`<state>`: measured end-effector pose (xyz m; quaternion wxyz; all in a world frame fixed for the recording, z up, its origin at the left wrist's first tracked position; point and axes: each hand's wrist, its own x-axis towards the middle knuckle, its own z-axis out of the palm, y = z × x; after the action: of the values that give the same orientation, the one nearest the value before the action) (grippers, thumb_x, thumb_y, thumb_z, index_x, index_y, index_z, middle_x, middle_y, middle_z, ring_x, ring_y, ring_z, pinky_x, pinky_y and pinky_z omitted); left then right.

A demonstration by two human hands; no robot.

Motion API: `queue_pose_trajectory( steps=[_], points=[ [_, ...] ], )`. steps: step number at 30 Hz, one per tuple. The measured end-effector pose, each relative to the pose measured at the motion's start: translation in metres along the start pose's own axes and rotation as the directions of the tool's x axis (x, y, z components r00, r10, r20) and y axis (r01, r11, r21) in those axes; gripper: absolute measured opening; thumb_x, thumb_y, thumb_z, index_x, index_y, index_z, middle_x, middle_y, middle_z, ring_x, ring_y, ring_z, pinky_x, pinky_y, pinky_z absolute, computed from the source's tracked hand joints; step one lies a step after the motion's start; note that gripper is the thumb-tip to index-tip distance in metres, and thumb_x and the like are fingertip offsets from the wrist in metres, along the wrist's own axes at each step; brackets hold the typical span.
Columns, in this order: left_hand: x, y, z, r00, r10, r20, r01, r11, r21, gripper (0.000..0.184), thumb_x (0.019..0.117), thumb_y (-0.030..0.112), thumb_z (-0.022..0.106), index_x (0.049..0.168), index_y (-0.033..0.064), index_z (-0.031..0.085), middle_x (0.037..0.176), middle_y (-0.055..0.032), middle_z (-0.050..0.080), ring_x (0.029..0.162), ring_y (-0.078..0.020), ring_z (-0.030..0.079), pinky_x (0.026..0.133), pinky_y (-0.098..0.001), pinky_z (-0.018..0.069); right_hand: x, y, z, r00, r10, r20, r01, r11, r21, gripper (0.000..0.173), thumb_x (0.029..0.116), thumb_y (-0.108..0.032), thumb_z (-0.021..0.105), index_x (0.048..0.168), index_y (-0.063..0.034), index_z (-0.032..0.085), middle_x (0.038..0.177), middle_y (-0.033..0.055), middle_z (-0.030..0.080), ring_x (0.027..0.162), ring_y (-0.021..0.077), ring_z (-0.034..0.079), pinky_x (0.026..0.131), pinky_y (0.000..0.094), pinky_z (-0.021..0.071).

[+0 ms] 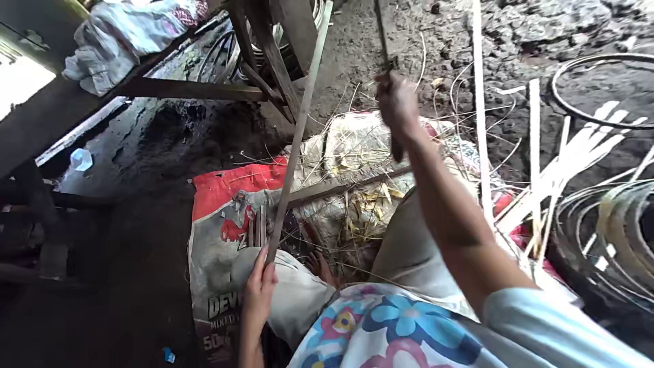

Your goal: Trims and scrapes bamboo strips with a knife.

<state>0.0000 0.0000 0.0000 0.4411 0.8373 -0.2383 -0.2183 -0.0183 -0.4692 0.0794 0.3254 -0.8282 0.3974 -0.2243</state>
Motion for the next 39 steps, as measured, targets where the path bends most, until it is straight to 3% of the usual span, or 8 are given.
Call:
queue_pose_trajectory(
  steps=[4,10,18,20,23,27,32,39],
  points=[
    [0.093,0.054,0.063,0.994,0.1,0.053,-0.091,0.984,-0.15,0.049,0.1103,0.019,0.043,0.158,0.0103,0.038,0.07,0.0005,0.056,0.05,-0.0082,0.047,0.045,-0.0254,0.0417,-0.119,-0.002,0.078,0.983,-0.183,-0.016,0.183,0.982,0.053,0.037,0.1039,-0.011,0.052,0.141,-0.0131,0.054,0.081,0.0181,0.067,0.065,0.0387,0.067,0.056,0.0588,0.0541],
    [0.143,0.111,0.107,0.996,0.075,0.056,-0.058,0.964,-0.261,0.029,0.1092,0.012,0.041,0.127,-0.001,0.06,0.066,0.0031,0.052,0.048,-0.0048,0.044,0.045,-0.0219,0.0397,-0.161,0.014,0.138,0.894,-0.419,-0.162,0.417,0.908,-0.044,0.025,0.0867,-0.003,0.067,0.111,-0.0008,0.073,0.085,0.0171,0.074,0.069,0.0351,0.073,0.057,0.0514,0.0581],
    [0.155,0.143,0.114,0.995,0.103,0.006,-0.096,0.941,-0.323,0.029,0.1101,0.014,0.04,0.087,0.0051,0.056,0.061,0.0047,0.045,0.044,-0.0042,0.037,0.043,-0.0202,0.0346,-0.111,0.008,0.112,0.806,-0.517,-0.289,0.5,0.855,-0.136,0.019,0.0766,0.003,0.072,0.095,-0.0018,0.072,0.071,0.0159,0.065,0.058,0.0346,0.066,0.046,0.0483,0.0501],
    [0.153,0.149,0.11,0.994,0.112,0.012,-0.101,0.929,-0.355,0.026,0.111,0.017,0.04,0.094,0.0078,0.057,0.06,0.0045,0.044,0.043,-0.0045,0.036,0.041,-0.0199,0.0336,-0.102,0.003,0.106,0.786,-0.522,-0.331,0.51,0.85,-0.131,0.018,0.0768,0.001,0.073,0.094,-0.0025,0.072,0.07,0.0155,0.064,0.057,0.0339,0.065,0.045,0.0474,0.0489],
    [0.128,0.14,0.102,0.986,0.112,0.122,-0.063,0.936,-0.346,0.045,0.1116,0.023,0.04,0.156,0.0146,0.044,0.063,0.0036,0.045,0.045,-0.0076,0.038,0.041,-0.0237,0.0355,-0.07,-0.001,0.08,0.922,-0.294,-0.253,0.294,0.955,-0.039,0.02,0.0952,-0.004,0.063,0.114,-0.0022,0.07,0.087,0.022,0.072,0.072,0.0427,0.071,0.056,0.0598,0.0536],
    [0.089,0.097,0.102,0.983,0.111,0.145,-0.065,0.955,-0.289,0.048,0.1097,0.018,0.043,0.157,0.0075,0.041,0.062,0.005,0.044,0.047,-0.0068,0.039,0.043,-0.0245,0.0365,-0.019,-0.001,0.05,0.997,0.049,-0.067,-0.05,0.999,-0.008,0.034,0.105,-0.012,0.046,0.137,-0.0098,0.057,0.101,0.0252,0.072,0.095,0.0481,0.071,0.076,0.0656,0.0527],
    [0.081,0.067,0.099,0.984,0.157,0.083,-0.125,0.944,-0.304,0.047,0.1085,0.015,0.045,0.154,0.0042,0.044,0.062,0.0062,0.045,0.047,-0.0043,0.04,0.043,-0.0211,0.0362,-0.095,0.01,0.094,0.964,-0.168,-0.205,0.183,0.981,0.057,0.033,0.1018,-0.008,0.055,0.134,-0.005,0.058,0.084,0.0194,0.069,0.065,0.0396,0.069,0.054,0.058,0.0542],
    [0.032,0.043,0.084,0.979,0.177,0.097,-0.134,0.93,-0.343,0.048,0.1067,0.012,0.045,0.153,-0.0002,0.043,0.059,0.0079,0.045,0.045,-0.0014,0.039,0.041,-0.0188,0.036,-0.083,0.009,0.072,0.97,-0.117,-0.215,0.132,0.99,0.055,0.029,0.104,-0.009,0.053,0.132,-0.0051,0.058,0.087,0.0231,0.068,0.074,0.0446,0.07,0.059,0.0605,0.0533]
  ],
)
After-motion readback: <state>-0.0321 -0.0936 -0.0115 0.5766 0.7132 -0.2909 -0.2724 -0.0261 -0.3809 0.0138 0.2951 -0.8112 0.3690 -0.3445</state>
